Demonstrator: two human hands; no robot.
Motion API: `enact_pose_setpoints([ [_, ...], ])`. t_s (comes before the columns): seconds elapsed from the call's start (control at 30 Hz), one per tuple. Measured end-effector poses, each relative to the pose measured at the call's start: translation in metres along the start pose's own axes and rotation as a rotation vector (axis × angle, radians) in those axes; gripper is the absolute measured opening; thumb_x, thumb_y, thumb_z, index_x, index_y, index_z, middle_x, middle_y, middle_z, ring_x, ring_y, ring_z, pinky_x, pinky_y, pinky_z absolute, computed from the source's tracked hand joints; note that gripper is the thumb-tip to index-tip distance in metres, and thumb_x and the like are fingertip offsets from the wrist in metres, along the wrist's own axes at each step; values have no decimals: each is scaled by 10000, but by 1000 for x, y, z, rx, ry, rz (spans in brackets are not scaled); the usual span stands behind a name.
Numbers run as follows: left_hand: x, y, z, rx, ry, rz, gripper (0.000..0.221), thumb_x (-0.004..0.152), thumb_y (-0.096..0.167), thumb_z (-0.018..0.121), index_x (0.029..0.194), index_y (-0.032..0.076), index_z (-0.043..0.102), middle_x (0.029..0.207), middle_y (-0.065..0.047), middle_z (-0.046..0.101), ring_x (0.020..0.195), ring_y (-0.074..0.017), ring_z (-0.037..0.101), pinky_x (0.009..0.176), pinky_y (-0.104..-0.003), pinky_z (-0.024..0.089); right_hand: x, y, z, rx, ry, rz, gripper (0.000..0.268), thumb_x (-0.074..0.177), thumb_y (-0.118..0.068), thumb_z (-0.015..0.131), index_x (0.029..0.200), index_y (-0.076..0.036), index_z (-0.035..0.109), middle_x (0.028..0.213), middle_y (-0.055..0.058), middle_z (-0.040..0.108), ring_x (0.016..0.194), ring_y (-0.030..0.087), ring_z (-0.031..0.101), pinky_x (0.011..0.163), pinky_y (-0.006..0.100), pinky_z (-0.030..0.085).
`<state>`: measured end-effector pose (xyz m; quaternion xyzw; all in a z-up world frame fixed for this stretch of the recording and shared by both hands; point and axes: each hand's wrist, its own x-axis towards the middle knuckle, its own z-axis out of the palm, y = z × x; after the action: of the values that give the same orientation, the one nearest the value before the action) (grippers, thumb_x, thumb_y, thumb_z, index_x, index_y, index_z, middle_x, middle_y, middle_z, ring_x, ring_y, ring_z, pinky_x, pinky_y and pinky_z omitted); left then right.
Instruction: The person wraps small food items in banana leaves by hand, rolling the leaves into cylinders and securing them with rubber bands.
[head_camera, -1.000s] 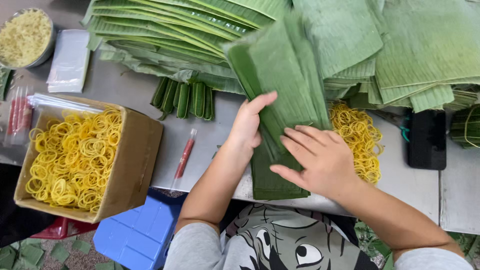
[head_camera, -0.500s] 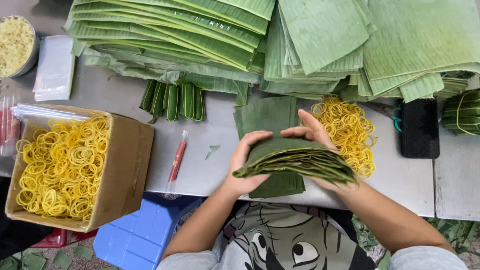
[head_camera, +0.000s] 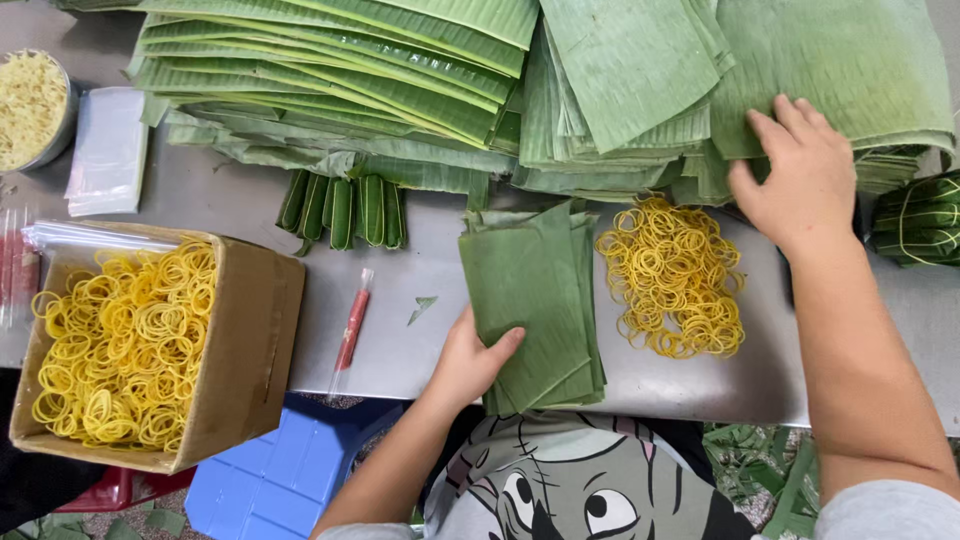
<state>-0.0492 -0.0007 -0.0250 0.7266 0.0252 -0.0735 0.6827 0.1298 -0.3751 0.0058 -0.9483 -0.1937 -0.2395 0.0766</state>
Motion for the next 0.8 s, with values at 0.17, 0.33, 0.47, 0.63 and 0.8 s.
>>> enact_pose_setpoints([
  [0.17,-13,23,-17,539,261,332,500,908,55,743,1357,-79,569,1257,-257,660,1142,-344,636,986,-388,489,2,47,8,396,-62,760,282,1147,-250,596,1304,-34,685,1267,234,700,1177,395,675,1039,446,520],
  [0.33,-28,46,-34,398,284,521,309,965,-31,587,1236,30,721,1153,-143,758,992,-257,760,915,-293,576,12,53,0,870,198,1030,254,1149,-212,599,1306,-25,672,1263,215,690,1174,380,661,1036,447,507],
  [0.47,-38,82,-46,572,222,668,347,892,-56,627,1195,77,731,1173,-133,767,893,-243,746,814,-286,543,11,37,-9,969,356,958,233,1151,-181,601,1307,-19,662,1259,199,683,1173,369,650,1034,447,497],
  [0.63,-17,86,-40,631,208,545,358,903,-50,628,1224,69,734,1135,-121,769,903,-224,753,792,-279,556,22,-14,-32,848,499,505,209,1153,-143,604,1309,-10,649,1254,180,673,1170,354,636,1032,447,484],
  [0.8,14,50,-41,-213,223,302,214,1119,37,549,1286,11,680,1172,-142,737,993,-211,739,890,-315,600,49,-99,-53,516,452,-143,188,1156,-104,607,1311,-2,636,1250,160,664,1168,340,622,1029,448,471],
])
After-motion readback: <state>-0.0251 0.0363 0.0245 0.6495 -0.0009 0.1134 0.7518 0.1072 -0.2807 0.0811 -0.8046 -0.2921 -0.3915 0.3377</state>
